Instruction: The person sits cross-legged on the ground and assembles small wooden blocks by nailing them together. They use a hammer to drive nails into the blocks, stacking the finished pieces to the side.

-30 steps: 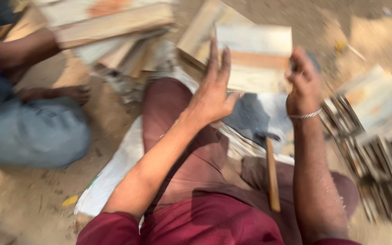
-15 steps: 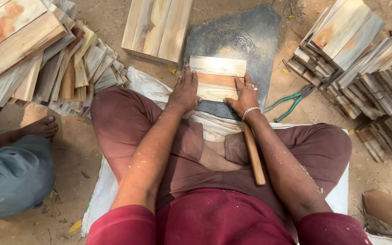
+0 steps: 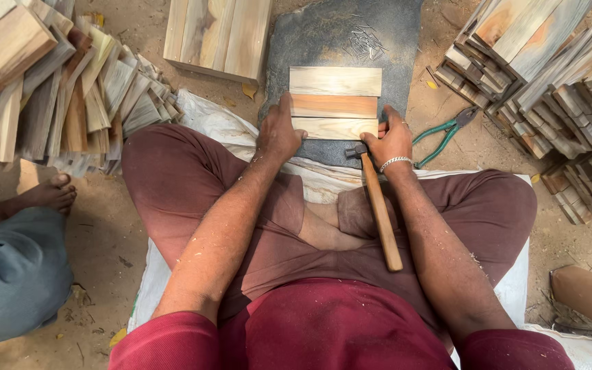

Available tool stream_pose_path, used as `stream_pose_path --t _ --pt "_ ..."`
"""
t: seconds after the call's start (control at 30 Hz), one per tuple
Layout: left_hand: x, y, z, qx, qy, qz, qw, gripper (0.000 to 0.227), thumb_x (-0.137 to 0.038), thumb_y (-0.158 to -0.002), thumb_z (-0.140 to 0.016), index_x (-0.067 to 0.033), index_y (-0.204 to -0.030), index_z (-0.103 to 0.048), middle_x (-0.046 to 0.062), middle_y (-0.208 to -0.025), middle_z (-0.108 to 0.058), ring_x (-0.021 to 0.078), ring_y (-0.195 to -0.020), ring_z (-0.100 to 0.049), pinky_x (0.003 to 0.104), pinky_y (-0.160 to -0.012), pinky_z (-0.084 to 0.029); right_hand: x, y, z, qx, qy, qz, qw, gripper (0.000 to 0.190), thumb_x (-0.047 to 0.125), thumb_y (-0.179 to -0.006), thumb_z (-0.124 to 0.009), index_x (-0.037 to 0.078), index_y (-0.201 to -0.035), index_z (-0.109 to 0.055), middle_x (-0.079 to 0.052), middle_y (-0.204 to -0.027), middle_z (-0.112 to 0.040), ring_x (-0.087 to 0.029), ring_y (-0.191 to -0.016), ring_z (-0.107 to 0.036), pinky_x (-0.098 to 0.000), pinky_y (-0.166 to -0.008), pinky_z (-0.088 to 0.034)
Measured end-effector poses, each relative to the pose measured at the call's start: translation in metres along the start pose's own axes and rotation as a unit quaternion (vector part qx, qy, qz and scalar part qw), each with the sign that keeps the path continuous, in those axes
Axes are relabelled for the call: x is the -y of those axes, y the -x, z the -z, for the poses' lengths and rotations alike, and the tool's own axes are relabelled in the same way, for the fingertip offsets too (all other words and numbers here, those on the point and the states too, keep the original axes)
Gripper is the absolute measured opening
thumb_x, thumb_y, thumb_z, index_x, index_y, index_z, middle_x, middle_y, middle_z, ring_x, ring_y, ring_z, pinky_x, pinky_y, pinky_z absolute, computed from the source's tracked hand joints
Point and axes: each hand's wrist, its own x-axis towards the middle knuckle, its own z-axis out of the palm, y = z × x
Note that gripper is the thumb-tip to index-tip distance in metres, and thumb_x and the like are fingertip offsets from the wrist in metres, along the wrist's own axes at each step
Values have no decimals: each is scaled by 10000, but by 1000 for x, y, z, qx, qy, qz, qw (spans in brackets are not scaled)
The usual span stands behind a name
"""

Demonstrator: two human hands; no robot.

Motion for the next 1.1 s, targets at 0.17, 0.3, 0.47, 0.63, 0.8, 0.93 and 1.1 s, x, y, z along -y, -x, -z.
stream_pose_path --t 0.17,0.3,0.47,0.63,0.8,0.93,1.1 --pt "18 -3 -7 -67 -3 -82 994 520 -86 -830 -806 -66 -1243 -491 199 -1168 -652 399 -1126 -661 485 -943 -533 -6 8 -4 -95 -33 135 986 667 11 -784 -858 12 -1403 -609 -111 -1008 -578 -192 -821 -595 -316 -767 -570" --pt "20 -4 -7 -59 -35 -81 994 432 -95 -836 -808 -59 -1168 -533 192 -1199 -651 418 -1152 -636 498 -950 -528 -12 2 -6 -104 -15 157 982 608 2 -761 -873 -2 -1328 -651 -102 -1013 -585 -183 -843 -595 -325 -769 -562" --pt "5 8 9 -41 -57 -54 996 738 -268 -655 -929 -70 -1243 -530 204 -1170 -590 405 -1105 -581 499 -871 -506 -21 2 -5 -86 -47 144 985 622 39 -769 -878 8 -1344 -642 -87 -1027 -601 -170 -849 -611 -309 -776 -574" --pt "-13 -10 17 -132 59 -201 969 299 -159 -856 -811 -68 -1055 -608 137 -996 -629 337 -990 -632 466 -831 -512 -18 2 -1 -69 -52 127 988 669 78 -751 -905 7 -1358 -633 -94 -1004 -608 -186 -830 -592 -322 -753 -549" --pt "-48 -99 -2 -119 97 -221 963 142 -107 -884 -762 -64 -946 -642 133 -929 -684 332 -894 -672 457 -769 -521 1 10 22 -61 -39 133 988 747 112 -719 -913 -6 -1377 -582 -113 -1009 -587 -220 -854 -595 -360 -768 -552" --pt "-62 -169 -33 -92 71 -215 970 84 -37 -833 -736 -65 -905 -703 167 -974 -733 359 -934 -694 461 -797 -547 18 48 54 -28 48 146 988 753 237 -784 -891 10 -1418 -553 -156 -928 -608 -314 -892 -595 -442 -822 -534" --pt "-62 -229 -69 -25 -51 -168 984 94 -33 -816 -731 -51 -907 -712 231 -1039 -702 390 -952 -692 468 -847 -559 36 110 63 192 132 2 972 924 370 -843 -822 114 -1583 -331 -267 -1135 -680 -405 -1063 -676 -453 -933 -543"
